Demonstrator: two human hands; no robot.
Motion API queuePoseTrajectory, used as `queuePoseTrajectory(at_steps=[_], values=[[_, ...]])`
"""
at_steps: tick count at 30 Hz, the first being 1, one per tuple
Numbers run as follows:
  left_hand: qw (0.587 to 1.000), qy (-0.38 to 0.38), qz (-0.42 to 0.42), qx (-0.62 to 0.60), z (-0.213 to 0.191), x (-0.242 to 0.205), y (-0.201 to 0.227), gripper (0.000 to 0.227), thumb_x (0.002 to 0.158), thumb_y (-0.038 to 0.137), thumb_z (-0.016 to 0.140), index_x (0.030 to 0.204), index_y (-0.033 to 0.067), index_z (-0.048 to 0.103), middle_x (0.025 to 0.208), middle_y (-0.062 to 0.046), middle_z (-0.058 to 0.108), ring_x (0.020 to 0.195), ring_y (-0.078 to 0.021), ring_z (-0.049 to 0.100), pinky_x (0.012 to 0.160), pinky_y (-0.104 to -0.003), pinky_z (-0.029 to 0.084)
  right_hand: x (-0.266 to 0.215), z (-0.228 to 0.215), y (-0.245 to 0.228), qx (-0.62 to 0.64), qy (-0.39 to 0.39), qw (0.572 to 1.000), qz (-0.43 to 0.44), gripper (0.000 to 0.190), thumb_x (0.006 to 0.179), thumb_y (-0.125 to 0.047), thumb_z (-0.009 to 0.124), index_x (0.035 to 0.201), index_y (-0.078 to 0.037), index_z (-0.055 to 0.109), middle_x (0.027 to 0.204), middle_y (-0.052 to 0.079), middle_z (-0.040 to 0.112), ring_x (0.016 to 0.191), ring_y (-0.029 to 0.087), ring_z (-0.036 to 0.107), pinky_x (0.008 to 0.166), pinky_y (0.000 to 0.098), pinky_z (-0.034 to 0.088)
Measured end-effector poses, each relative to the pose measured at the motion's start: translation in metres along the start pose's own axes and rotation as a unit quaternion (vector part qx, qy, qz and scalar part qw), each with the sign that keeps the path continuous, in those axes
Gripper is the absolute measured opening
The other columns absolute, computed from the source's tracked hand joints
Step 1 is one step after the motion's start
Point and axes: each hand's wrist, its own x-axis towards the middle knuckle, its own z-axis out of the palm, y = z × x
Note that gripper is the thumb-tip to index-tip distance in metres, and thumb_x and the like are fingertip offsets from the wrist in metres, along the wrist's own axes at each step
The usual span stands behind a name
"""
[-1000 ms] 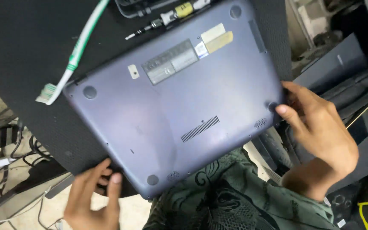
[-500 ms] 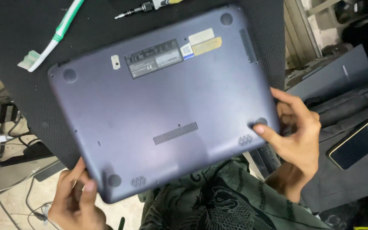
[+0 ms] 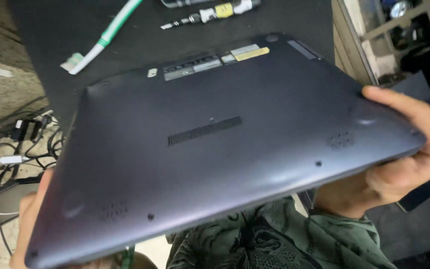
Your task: The person places a laptop on their lap and uses a screwdriver to remove screws from the bottom panel. They place the removed screws into a small plastic container and continue unscrewing the device.
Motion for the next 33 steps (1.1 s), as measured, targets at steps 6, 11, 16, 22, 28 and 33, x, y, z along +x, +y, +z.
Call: queuePoseTrajectory(at_steps=[6,11,16,22,28,33], values=[[0.980,0.124,0.155,0.025,0.056,0.038,0.015,0.056,0.116,0.064,0.033,0.119,0.0084,0.041,0.114,-0.031,0.060,0.098,-0.0395,0.056,0.089,-0.053,0.050,0.034,0.000,-0.023,-0.025,0.070,0.974,0.215,0.098,0.093,-0.055,0.036,0.131,0.032,0.062,0.110,0.034,0.065,0.070,0.024,0.051,0.066,0.0355,0.034],[0.985,0.114,0.062,0.114,0.063,0.032,0.010,0.112,0.103,0.085,0.015,0.111,-0.0188,0.057,0.111,-0.023,0.042,0.109,-0.0360,0.046,0.102,-0.047,0.039,0.021,-0.005,-0.002,0.002,0.101,0.971,0.215,0.059,0.099,-0.023,0.051,0.131,0.026,0.062,0.113,0.030,0.067,0.077,0.023,0.059,0.069,0.0298,0.040],[0.931,0.168,0.139,-0.291,0.100,0.078,0.013,0.078,0.088,0.081,0.043,0.102,0.0046,0.050,0.088,-0.019,0.056,0.088,-0.0305,0.063,0.112,-0.041,0.054,0.010,-0.045,0.053,0.158,-0.309,0.938,0.019,0.101,0.094,-0.068,0.059,0.160,-0.013,0.006,0.114,0.022,0.065,0.053,0.004,0.079,0.043,0.0102,0.077],[0.890,0.132,0.148,-0.410,0.068,0.110,-0.017,0.075,0.082,0.077,0.036,0.093,0.0047,0.053,0.074,-0.015,0.048,0.068,-0.0307,0.055,0.078,-0.045,0.055,0.022,-0.041,-0.071,-0.117,-0.150,0.978,0.082,0.086,0.077,-0.068,0.081,0.145,-0.024,0.052,0.057,-0.007,0.044,0.052,0.013,0.051,0.057,0.0347,0.049],[0.846,0.159,-0.033,-0.508,0.055,0.113,0.008,0.062,0.074,0.069,0.045,0.081,0.0102,0.063,0.078,-0.005,0.055,0.079,-0.0234,0.057,0.090,-0.044,0.052,0.089,0.024,-0.125,-0.117,-0.035,0.990,-0.070,0.048,0.084,-0.006,0.067,0.048,-0.017,0.038,0.044,-0.003,0.033,0.035,0.008,0.036,0.040,0.0178,0.043],[0.860,0.159,0.051,-0.482,0.080,0.058,0.059,0.034,0.079,0.048,0.049,0.085,0.0179,0.063,0.084,0.001,0.054,0.087,-0.0164,0.057,0.104,-0.039,0.045,0.067,-0.004,-0.109,-0.070,-0.319,0.937,-0.122,0.027,0.112,-0.033,0.029,0.125,-0.020,0.049,0.093,-0.001,0.050,0.082,0.016,0.052,0.060,0.0292,0.045]])
